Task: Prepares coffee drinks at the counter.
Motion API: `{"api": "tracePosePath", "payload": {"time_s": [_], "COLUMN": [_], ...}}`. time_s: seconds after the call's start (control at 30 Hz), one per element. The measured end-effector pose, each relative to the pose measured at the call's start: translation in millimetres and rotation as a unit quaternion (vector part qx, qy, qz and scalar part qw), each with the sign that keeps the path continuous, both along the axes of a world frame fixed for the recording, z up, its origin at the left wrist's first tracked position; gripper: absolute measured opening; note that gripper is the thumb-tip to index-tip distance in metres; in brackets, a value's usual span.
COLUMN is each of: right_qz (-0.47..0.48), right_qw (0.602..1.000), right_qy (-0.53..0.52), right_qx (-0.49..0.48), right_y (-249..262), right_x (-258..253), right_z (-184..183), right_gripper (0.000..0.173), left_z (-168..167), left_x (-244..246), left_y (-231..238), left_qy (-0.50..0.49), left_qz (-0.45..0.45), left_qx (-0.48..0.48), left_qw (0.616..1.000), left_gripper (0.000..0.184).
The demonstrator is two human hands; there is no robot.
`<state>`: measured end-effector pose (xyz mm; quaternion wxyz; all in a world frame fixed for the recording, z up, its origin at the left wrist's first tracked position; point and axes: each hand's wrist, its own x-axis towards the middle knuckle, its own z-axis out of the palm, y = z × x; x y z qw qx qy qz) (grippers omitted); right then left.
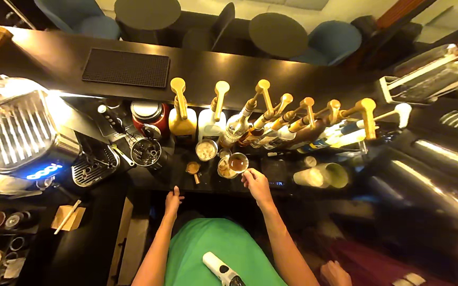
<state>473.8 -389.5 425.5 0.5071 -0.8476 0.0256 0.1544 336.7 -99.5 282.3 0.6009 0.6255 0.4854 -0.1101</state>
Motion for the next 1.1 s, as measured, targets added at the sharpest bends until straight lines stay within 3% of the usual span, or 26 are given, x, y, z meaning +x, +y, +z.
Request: {"api": "tracePosePath", "payload": {"time_s": [1.1], "right_qz": [-0.001], "right_qw": [0.999], "right_qy": [0.033], "right_qx": [0.017], "right_y": [2.8], "right_x": [4.9], "right_z": [-1.0], "right_gripper": [0.029], "left_z": [-0.1], "left_x": [-0.2], "left_y": [-0.1], "left_qy": [0.000], "left_qz": [0.003], "left_qx": [-0.001], "left_qw": [1.000], "left_gripper": [0.061]}}
